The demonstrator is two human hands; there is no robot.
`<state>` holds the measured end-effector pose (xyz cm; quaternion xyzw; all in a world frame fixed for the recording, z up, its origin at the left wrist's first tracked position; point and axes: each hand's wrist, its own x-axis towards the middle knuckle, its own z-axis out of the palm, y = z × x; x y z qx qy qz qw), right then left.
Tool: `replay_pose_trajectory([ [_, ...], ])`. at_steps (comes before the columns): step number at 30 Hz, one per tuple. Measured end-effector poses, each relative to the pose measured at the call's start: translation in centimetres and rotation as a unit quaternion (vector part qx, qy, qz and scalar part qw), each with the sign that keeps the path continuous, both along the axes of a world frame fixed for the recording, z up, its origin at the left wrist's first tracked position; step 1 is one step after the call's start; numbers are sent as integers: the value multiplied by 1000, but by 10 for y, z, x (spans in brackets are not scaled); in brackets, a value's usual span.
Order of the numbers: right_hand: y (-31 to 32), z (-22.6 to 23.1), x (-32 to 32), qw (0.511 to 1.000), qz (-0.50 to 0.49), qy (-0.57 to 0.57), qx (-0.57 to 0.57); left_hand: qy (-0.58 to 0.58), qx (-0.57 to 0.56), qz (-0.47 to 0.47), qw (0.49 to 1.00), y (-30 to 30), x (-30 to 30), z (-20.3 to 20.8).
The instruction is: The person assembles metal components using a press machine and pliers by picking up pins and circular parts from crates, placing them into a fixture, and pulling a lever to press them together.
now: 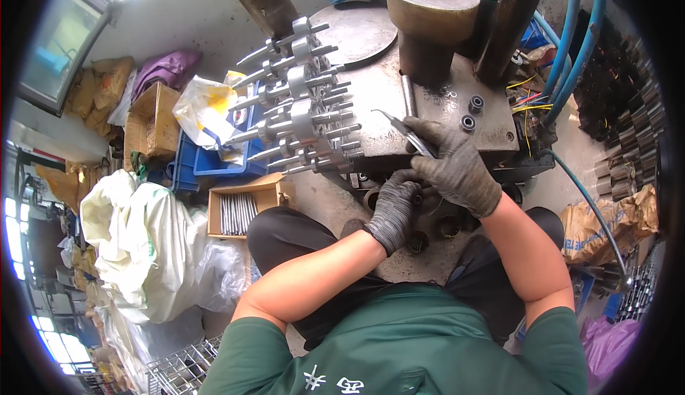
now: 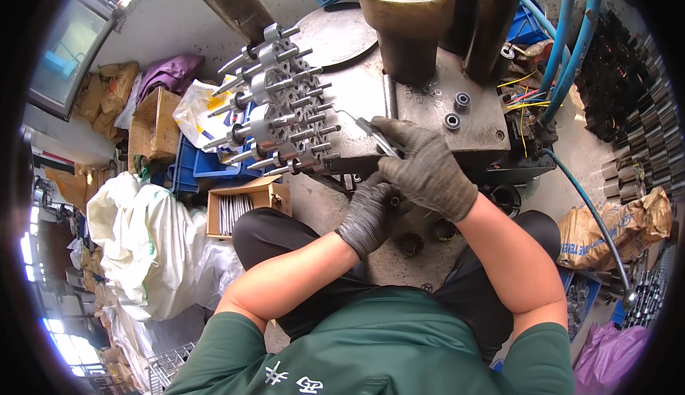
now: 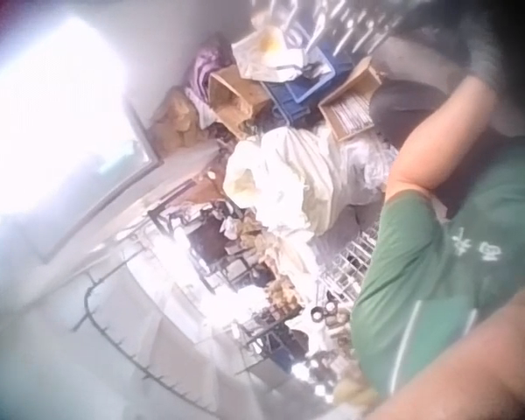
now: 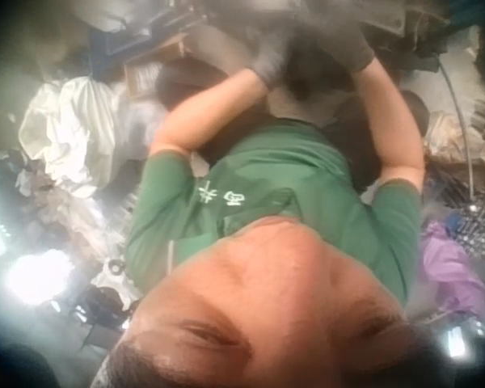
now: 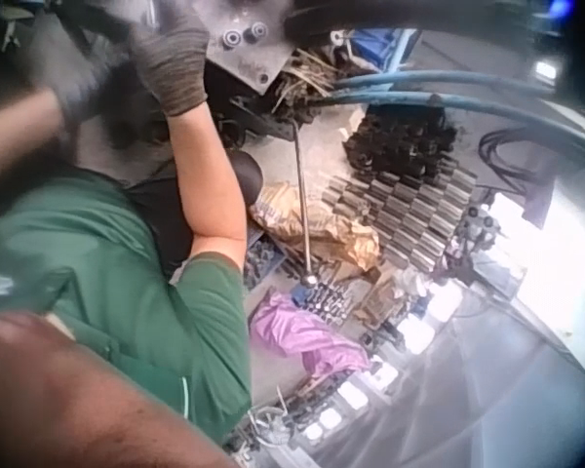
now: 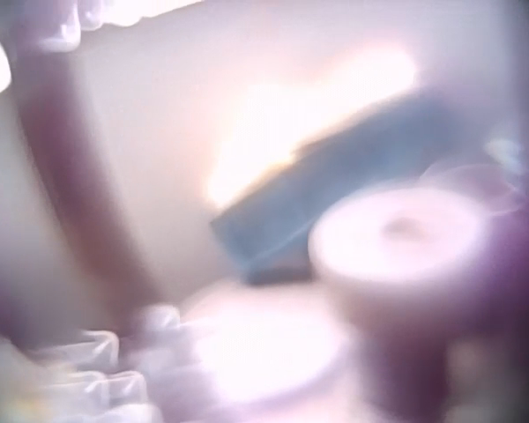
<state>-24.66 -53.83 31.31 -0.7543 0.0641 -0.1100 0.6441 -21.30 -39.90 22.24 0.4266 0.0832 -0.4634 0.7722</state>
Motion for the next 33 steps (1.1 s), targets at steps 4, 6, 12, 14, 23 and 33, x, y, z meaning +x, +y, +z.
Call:
replay_pose_trajectory([
  [4, 19, 23, 20, 997, 42, 58, -12, 92, 74, 4, 993, -13, -16, 15],
  [6, 26, 16, 29, 999, 24, 15, -22, -216, 92, -101, 967, -3, -13, -35],
  [12, 14, 10, 34, 998, 39, 6, -46, -397, 169, -252, 866, 3, -6, -33],
  [14, 13, 12, 37, 998, 54, 36, -20, -356, 130, -249, 891, 4, -4, -43],
  [23, 17, 19, 40, 997, 67, 27, -18, -433, 93, -243, 863, -4, -7, -53],
  [33, 29, 8, 41, 954, 137, 92, 251, -492, 172, -362, 773, -1, -1, -76],
])
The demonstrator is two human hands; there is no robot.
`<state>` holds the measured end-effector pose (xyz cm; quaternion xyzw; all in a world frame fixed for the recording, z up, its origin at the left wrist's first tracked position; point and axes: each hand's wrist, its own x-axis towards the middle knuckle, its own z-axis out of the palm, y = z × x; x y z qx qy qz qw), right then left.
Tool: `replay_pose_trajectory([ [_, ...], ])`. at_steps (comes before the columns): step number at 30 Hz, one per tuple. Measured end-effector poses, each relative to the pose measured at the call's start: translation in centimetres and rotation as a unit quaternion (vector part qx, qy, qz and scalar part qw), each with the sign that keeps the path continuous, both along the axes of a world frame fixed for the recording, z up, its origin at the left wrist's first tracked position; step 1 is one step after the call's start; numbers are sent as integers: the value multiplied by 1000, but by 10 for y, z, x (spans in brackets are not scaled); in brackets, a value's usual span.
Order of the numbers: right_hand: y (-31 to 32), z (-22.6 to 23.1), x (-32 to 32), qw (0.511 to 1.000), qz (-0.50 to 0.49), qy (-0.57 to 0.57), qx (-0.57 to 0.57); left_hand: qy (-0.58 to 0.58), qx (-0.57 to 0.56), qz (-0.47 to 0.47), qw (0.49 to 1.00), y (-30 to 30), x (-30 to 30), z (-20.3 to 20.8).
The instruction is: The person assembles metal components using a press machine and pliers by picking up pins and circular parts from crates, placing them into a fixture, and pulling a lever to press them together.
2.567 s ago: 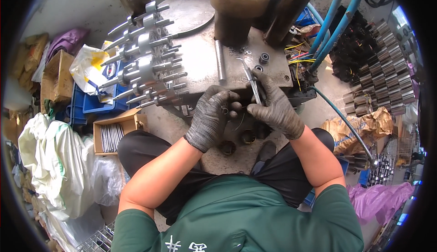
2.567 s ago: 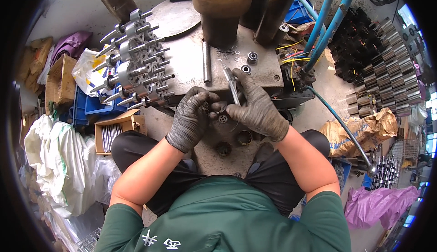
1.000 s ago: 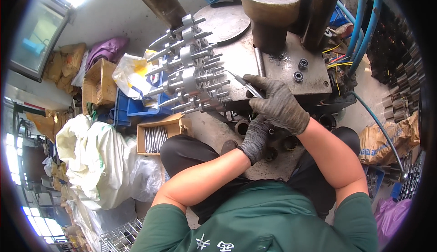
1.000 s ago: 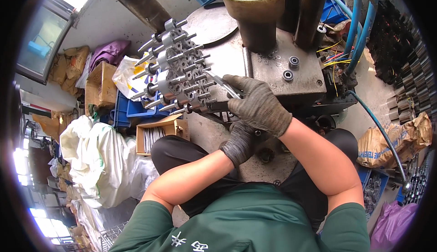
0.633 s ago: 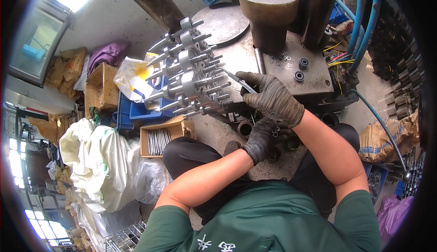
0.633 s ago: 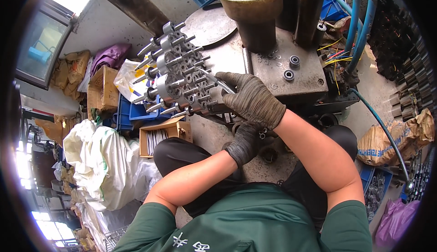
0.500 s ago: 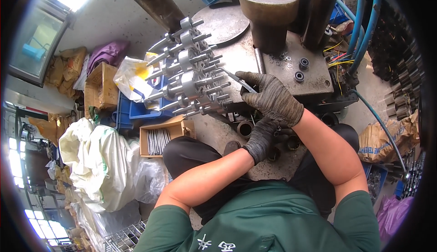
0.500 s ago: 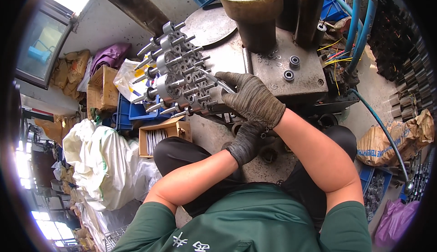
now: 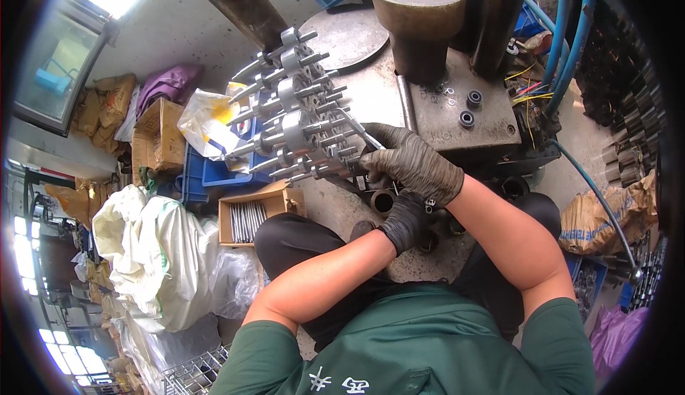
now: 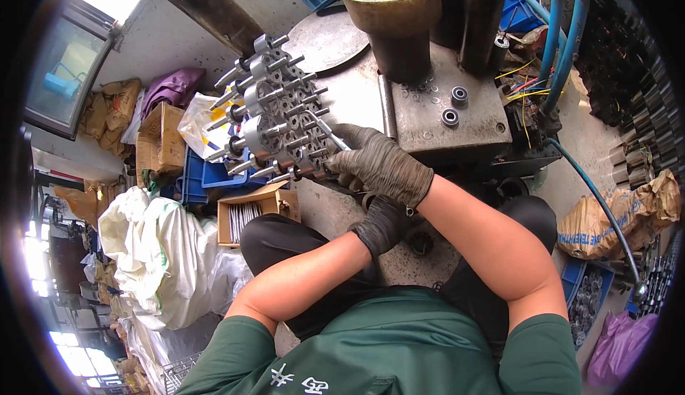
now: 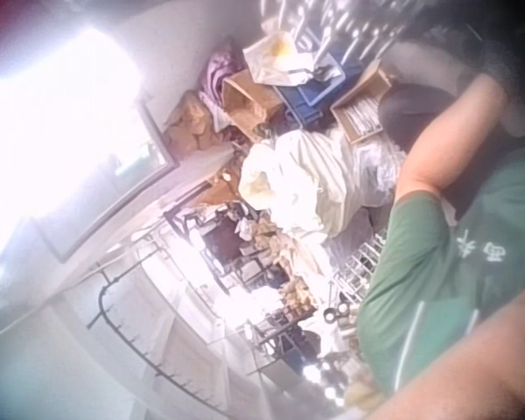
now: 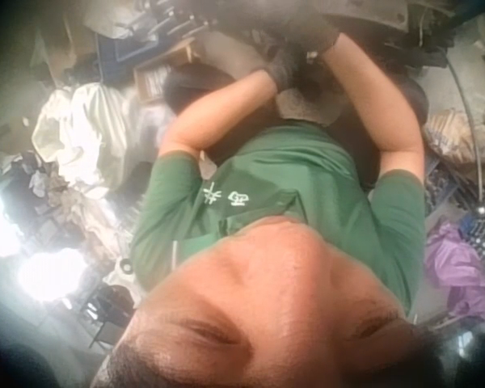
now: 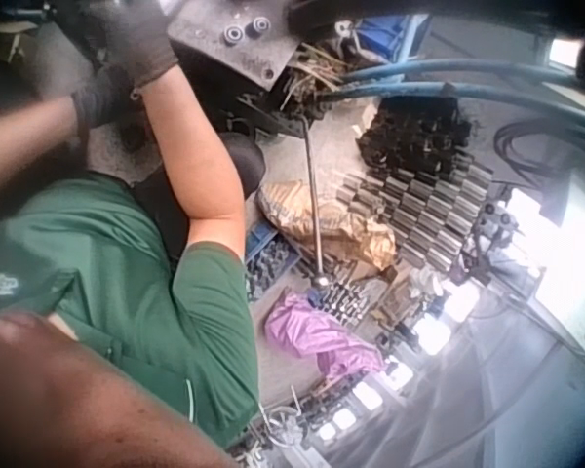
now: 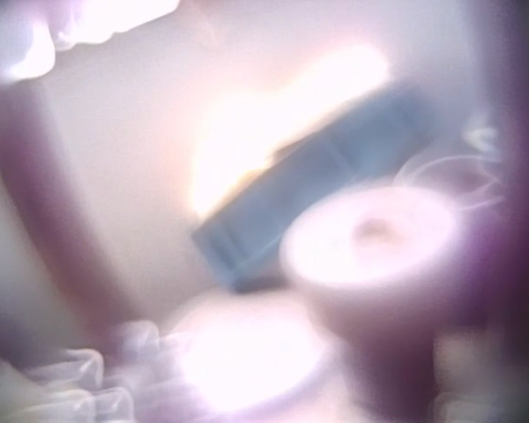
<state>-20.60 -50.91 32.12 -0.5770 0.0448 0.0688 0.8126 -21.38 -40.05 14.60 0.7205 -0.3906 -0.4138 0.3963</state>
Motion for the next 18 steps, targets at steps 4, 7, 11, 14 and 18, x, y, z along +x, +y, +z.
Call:
replay_pose_trajectory([
  [4, -7, 11, -14, 987, 4, 54, 151, -59, -2, 5, 998, -3, 1, 45],
  [7, -27, 9, -28, 997, -51, 43, 47, 284, -112, 183, 935, -6, -5, 66],
  [11, -55, 10, -50, 984, -131, -33, -115, 617, -257, 197, 717, -1, 5, 50],
  [14, -66, 16, -66, 979, -162, -16, -119, 581, -241, 249, 737, -3, 4, 73],
  [18, -70, -7, -75, 965, -124, -39, -229, 542, -200, 306, 756, -5, 6, 90],
])
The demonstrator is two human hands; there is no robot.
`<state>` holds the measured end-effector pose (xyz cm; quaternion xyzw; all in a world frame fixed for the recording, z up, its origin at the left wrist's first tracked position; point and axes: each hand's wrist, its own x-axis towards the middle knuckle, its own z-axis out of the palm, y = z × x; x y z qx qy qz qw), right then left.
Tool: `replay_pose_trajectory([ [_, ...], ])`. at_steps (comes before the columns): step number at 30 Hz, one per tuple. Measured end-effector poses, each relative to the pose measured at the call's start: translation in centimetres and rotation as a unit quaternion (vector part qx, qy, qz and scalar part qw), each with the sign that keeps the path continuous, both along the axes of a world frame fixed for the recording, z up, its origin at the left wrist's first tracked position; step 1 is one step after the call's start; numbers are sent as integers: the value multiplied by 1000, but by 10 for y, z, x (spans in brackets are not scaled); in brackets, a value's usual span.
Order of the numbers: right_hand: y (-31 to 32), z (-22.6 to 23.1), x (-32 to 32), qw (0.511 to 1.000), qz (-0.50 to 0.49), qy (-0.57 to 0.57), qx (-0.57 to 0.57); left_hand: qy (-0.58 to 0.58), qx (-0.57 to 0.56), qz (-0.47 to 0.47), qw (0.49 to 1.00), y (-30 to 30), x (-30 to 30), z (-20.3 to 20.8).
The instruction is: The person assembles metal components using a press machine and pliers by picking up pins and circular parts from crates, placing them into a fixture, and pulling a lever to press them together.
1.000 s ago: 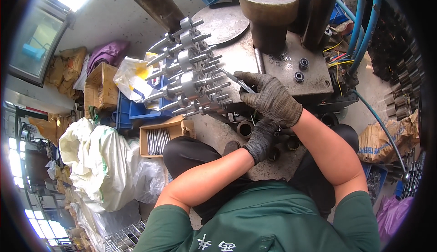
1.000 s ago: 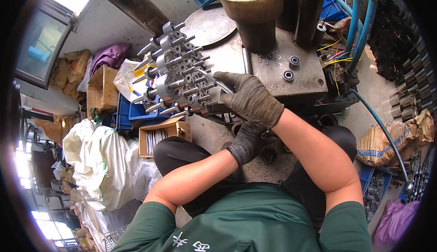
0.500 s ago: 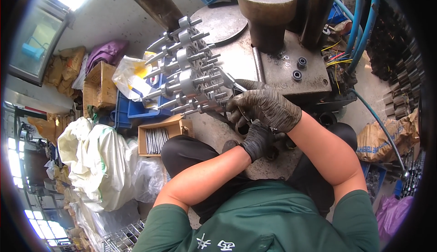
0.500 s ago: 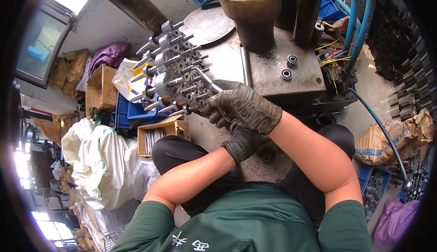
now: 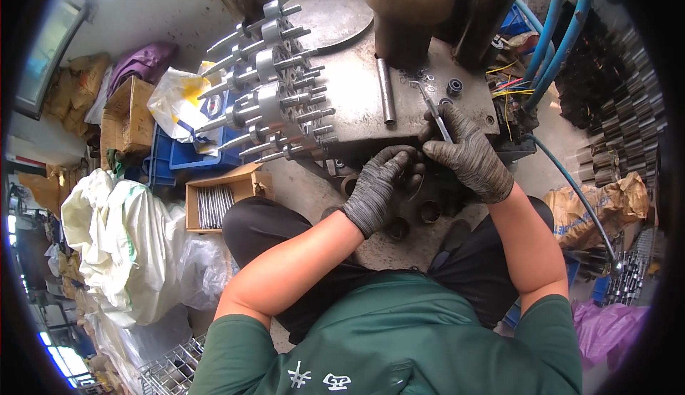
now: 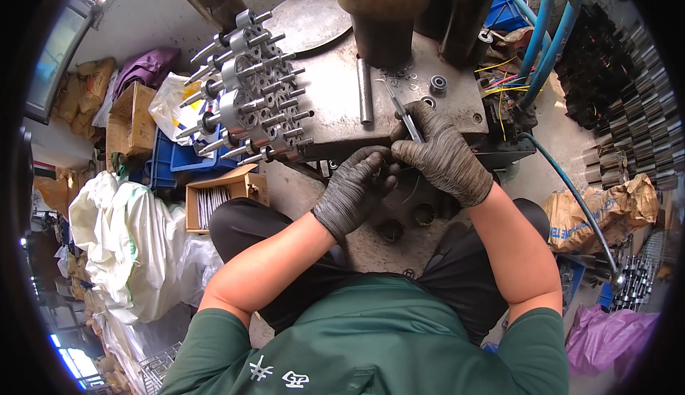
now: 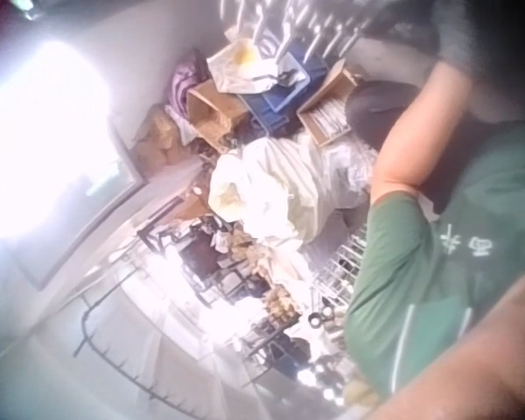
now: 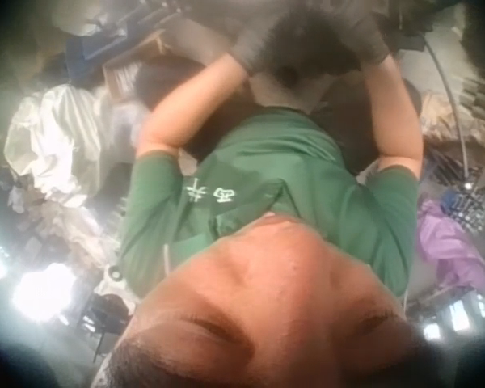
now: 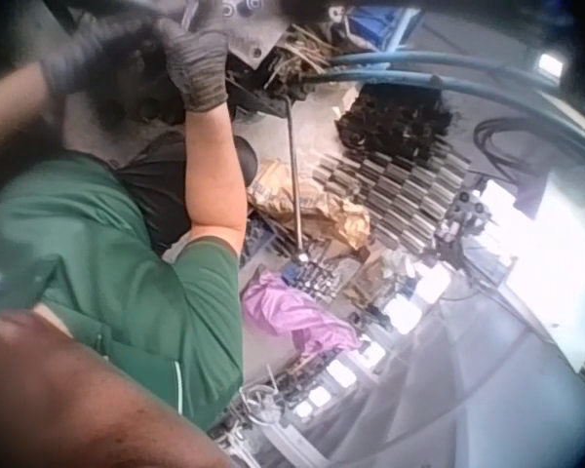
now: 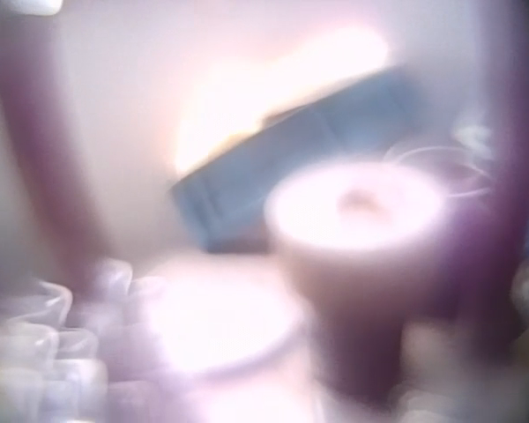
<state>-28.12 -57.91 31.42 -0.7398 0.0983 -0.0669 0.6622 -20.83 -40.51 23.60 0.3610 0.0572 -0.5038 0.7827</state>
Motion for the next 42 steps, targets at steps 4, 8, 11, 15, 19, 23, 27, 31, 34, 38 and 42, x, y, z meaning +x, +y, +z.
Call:
replay_pose_trajectory([
  [4, 10, -9, -10, 997, -24, 21, -63, -27, 7, -2, 1000, 1, 2, -2],
  [8, 7, -21, -14, 984, -14, 6, -175, -45, -3, 1, 999, -3, 0, 1],
  [11, 17, -13, -14, 993, -14, 26, -112, -51, 5, 16, 999, -3, 0, 2],
  [15, 21, -16, -13, 984, -26, 20, -174, -74, 32, 34, 996, -7, -4, 1],
  [19, 22, -22, -12, 998, -46, 36, 9, -75, 27, 13, 997, -7, -1, -2],
  [23, 9, -17, -10, 984, -32, 106, 138, -27, -44, 1, 999, -1, 4, -10],
  [27, 9, -13, -11, 978, -38, 109, 173, 45, -70, -17, 996, 1, 5, -4],
  [31, 6, -15, -12, 988, -44, 106, 105, 4, -24, -24, 999, 0, 3, 6],
  [34, 12, -18, -12, 995, -65, 61, 40, -87, 27, -41, 995, -1, -1, 8],
  [38, 15, -8, -12, 990, -40, 66, 117, -86, 23, -36, 995, 2, 6, 9],
  [42, 2, -12, -21, 999, 0, 31, 23, -45, 9, 16, 999, 2, 19, 18],
])
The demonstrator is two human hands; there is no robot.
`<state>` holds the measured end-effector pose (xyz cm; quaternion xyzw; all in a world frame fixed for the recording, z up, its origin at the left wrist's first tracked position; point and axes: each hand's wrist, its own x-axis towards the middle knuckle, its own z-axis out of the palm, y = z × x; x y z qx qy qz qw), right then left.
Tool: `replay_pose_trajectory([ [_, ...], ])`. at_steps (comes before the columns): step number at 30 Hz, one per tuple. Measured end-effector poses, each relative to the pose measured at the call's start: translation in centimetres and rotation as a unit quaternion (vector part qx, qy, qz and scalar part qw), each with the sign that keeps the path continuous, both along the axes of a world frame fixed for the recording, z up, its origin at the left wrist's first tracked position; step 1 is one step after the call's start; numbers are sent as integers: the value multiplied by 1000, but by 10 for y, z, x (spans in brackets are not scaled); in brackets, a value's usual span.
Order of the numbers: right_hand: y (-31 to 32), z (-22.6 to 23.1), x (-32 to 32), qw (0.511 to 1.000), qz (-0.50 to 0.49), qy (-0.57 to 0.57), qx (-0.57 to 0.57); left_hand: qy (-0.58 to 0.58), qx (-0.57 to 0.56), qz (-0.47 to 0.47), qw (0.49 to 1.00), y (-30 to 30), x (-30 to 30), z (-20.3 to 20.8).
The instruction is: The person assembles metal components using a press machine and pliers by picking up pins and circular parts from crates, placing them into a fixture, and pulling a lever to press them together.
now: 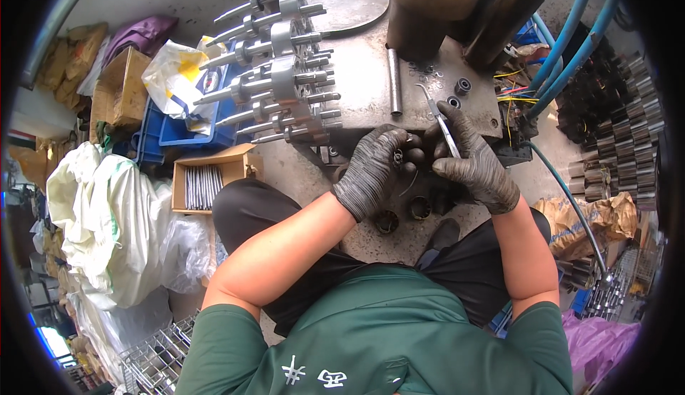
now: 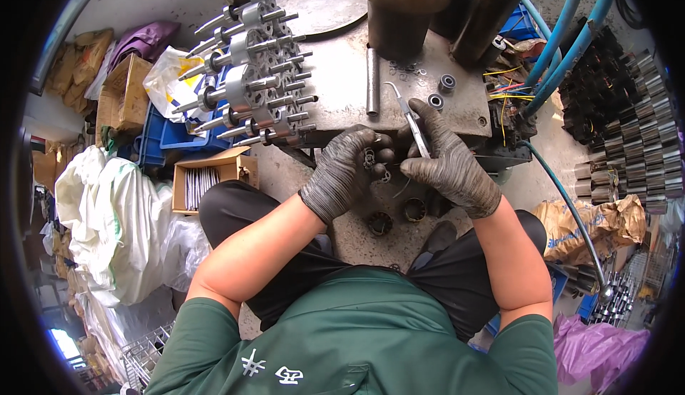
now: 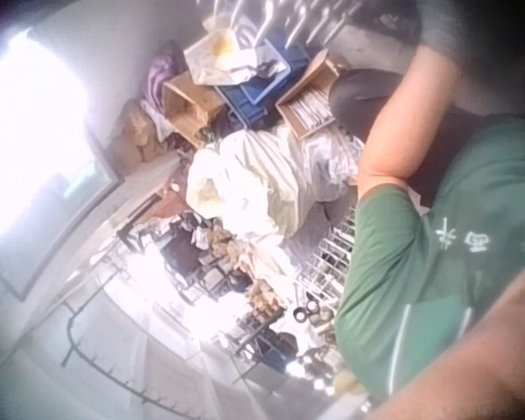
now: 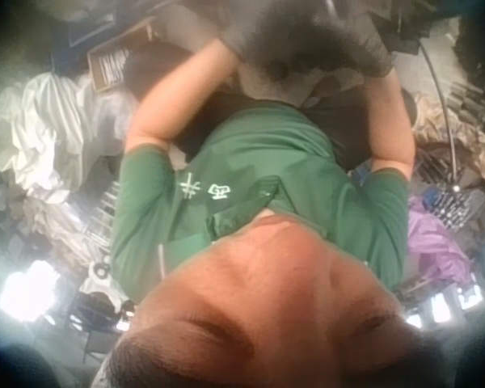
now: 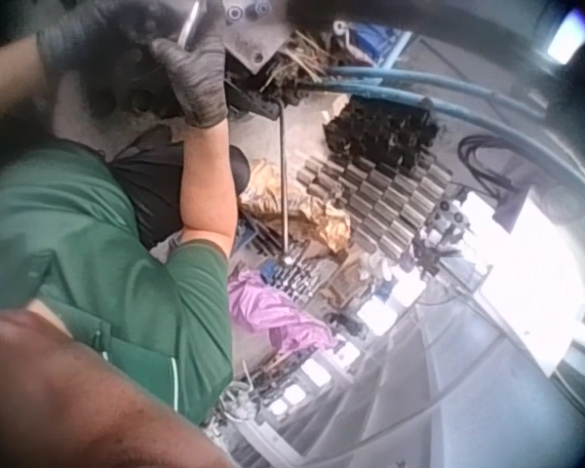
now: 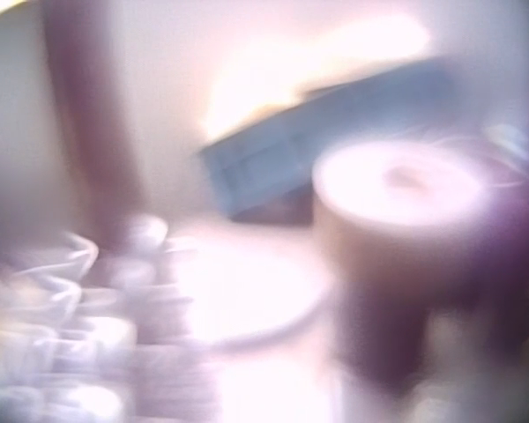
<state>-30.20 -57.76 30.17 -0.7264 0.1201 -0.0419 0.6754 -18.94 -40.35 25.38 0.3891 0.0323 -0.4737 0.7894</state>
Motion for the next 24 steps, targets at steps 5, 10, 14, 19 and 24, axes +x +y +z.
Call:
replay_pose_trajectory([
  [5, -6, 18, 1, 921, 30, -110, -374, 13, -4, 19, 1000, 3, 13, 0],
  [10, -3, 32, 2, 850, 50, -156, -502, 40, -12, 48, 998, 3, 19, -6],
  [14, -5, 35, 0, 850, 70, -140, -502, 29, -17, 50, 998, 6, 20, -5],
  [19, -6, 31, 1, 852, 77, -128, -503, 43, -8, 77, 996, 6, 16, 11],
  [24, -5, 32, 3, 848, 85, -119, -510, 47, -4, 76, 996, 6, 17, 9],
])
